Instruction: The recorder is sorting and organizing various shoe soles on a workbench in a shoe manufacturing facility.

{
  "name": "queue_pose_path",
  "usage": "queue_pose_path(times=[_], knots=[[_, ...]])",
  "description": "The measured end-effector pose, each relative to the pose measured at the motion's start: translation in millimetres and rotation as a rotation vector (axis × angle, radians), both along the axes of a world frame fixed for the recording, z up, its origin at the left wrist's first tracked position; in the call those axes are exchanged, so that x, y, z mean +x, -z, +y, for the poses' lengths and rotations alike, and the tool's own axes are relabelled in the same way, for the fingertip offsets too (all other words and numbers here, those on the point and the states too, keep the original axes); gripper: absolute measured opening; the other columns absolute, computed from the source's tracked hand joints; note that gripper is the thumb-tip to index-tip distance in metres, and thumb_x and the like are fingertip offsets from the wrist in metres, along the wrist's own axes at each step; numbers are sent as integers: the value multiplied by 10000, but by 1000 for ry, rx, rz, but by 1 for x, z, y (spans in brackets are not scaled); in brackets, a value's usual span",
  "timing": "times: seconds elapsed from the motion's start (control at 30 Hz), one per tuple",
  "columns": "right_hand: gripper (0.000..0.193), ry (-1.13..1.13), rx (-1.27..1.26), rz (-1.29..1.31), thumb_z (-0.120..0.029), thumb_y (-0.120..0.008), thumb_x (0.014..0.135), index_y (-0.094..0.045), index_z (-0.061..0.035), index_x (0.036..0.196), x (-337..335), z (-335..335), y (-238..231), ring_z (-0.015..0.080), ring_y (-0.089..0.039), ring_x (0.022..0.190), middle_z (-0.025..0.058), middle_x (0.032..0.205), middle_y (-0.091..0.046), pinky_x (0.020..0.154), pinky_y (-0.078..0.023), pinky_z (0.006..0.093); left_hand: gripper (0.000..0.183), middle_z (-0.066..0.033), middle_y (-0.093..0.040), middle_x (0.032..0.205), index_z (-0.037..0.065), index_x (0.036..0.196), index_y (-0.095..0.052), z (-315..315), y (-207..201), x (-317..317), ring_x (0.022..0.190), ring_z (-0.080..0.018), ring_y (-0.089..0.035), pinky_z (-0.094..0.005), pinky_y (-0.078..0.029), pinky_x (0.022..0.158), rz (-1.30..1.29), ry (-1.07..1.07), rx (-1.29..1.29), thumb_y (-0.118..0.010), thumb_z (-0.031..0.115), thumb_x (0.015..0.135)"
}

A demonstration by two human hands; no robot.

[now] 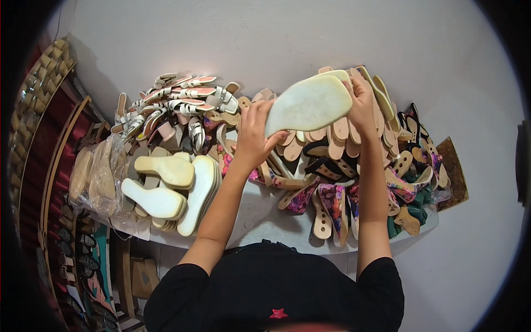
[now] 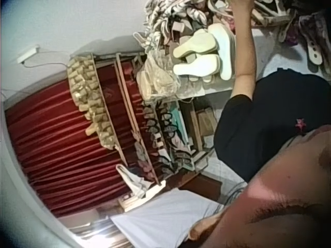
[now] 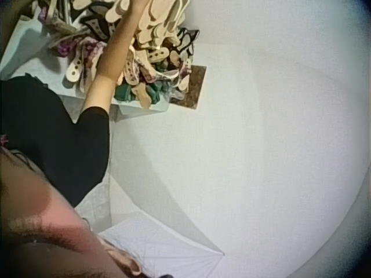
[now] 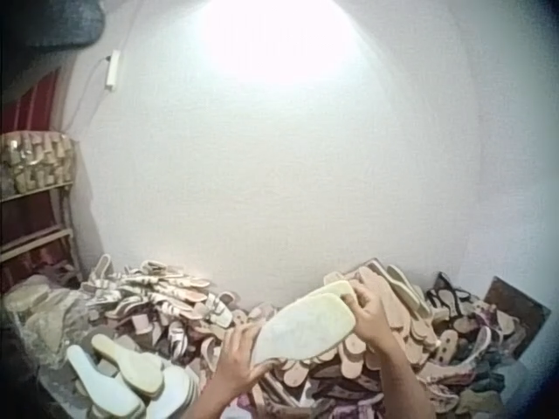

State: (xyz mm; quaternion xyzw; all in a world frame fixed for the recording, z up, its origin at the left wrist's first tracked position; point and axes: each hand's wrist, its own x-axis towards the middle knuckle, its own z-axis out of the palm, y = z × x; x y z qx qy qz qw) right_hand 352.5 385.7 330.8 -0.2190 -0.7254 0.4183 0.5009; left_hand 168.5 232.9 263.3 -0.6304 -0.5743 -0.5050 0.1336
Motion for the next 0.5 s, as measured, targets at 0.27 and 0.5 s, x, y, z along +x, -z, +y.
queue_pose_path(times=[0.27,0.5], knots=[[289,-226,-174,109,-277,-432,956,-583,-33,922,-29,-63,18,26,-452,521,-30,650,-523,457,-363,171,669,-129,-506,1187,76,1269,-411,-58,4,-4,1127,-284,-444,-442,-219,965,125,-208,-90,-640,413,739],[336,-288,-368,-4,-307,-399,959,-555,-10,970,-45,-81,24,63,-447,372,9,601,-530,330,-320,177,617,-175,-541,1117,36,1255,-427,-107,2,-34,1042,-333,-504,-426,-327,927,83,-235,-148,-626,365,773]])
